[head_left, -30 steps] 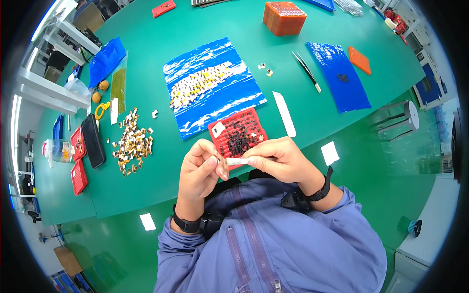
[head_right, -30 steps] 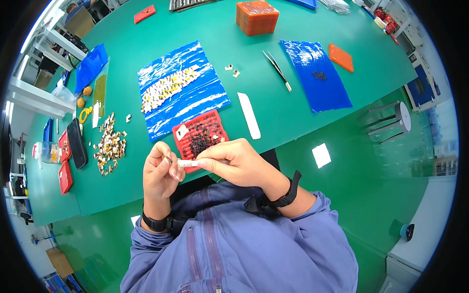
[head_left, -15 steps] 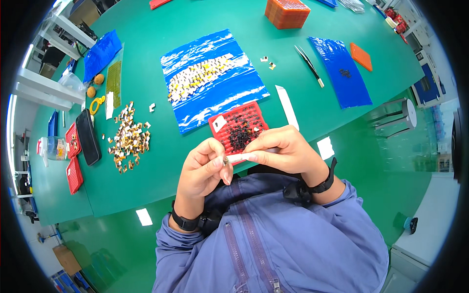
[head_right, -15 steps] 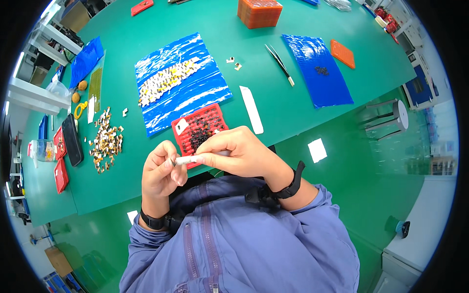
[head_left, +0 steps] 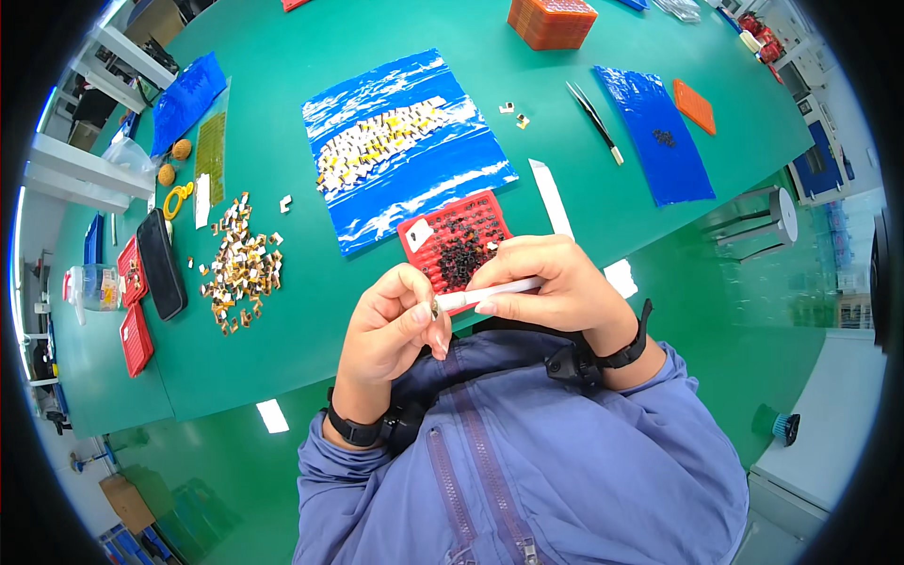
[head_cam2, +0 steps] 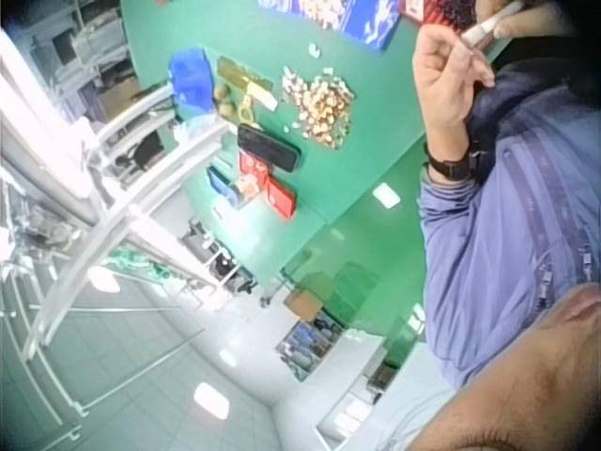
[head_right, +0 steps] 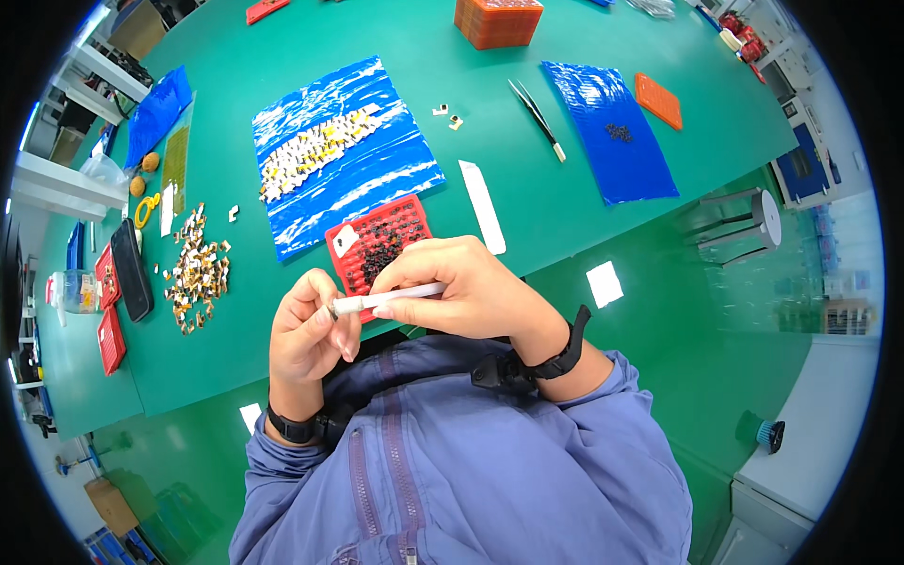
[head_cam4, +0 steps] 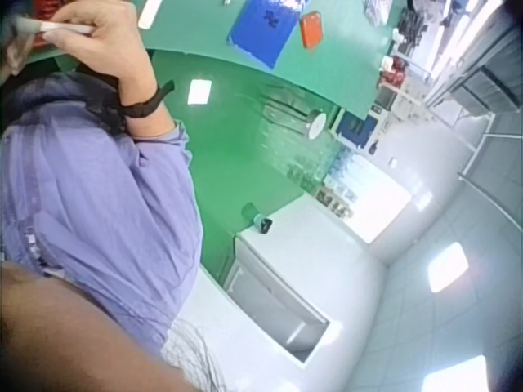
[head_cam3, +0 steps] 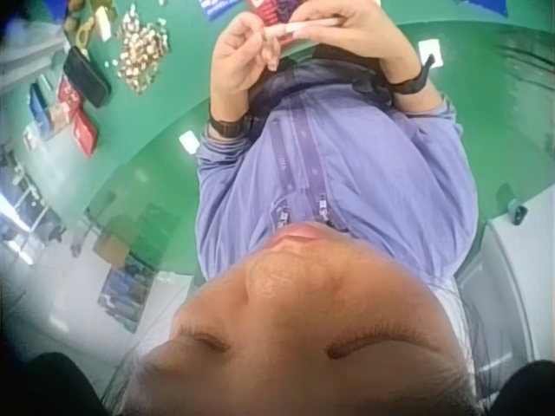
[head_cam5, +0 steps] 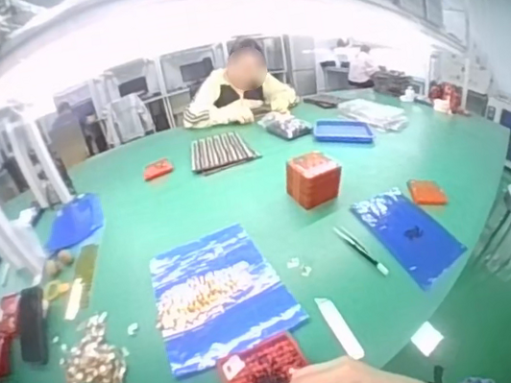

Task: The person uses a white cylindrical tool to pick up small black electronic components from a red tray and places them onto a blue sheet. They also use a white spatula-like tool to adjust the components on the blue sheet. The person repeats this process, handling the components one by one.

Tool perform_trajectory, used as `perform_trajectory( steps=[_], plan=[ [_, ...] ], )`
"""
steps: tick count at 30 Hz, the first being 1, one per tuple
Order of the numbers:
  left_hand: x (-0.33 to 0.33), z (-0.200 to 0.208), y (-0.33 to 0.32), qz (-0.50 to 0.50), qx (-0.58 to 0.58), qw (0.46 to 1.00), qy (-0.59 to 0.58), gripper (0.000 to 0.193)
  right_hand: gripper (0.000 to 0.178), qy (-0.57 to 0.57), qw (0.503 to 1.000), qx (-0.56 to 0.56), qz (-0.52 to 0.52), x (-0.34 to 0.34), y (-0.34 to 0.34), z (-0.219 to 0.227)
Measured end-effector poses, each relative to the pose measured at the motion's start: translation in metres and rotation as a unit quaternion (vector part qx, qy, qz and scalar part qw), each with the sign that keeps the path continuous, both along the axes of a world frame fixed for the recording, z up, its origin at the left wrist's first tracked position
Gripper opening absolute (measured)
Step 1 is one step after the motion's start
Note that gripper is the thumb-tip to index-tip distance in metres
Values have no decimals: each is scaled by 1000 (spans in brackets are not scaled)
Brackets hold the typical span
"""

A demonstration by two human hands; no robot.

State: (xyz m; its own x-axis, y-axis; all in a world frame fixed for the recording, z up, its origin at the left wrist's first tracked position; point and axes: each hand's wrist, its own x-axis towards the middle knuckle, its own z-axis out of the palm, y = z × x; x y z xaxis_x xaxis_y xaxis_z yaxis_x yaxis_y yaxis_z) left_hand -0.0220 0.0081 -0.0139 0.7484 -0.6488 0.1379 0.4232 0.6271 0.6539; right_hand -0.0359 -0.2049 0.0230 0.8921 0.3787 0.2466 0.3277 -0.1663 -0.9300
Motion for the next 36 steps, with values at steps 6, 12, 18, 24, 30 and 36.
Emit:
perform_trajectory(
  steps=[6, 12, 18, 24, 30, 36],
  plan=[
    [-2, 4, -2, 27, 42, 999, -1, 16, 10, 44, 999, -14, 18, -1, -4, 4],
    [0, -1, 1, -6, -4, 1000, 14, 9, 10, 57, 998, 12, 34, -2, -5, -3],
    [0, -2, 2, 0, 19, 1000, 7, 9, 12, 14, 1000, -7, 24, 0, -4, 4],
    [0, -2, 2, 8, 31, 999, 7, 9, 13, 44, 999, 0, 15, -1, -2, 4],
    [0, -1, 1, 8, 31, 999, 11, 9, 8, 69, 997, -21, 31, -2, -6, 2],
    [0, -1, 2, 9, 30, 999, 17, 9, 6, 134, 990, 16, 37, -4, -5, 2]
  ],
)
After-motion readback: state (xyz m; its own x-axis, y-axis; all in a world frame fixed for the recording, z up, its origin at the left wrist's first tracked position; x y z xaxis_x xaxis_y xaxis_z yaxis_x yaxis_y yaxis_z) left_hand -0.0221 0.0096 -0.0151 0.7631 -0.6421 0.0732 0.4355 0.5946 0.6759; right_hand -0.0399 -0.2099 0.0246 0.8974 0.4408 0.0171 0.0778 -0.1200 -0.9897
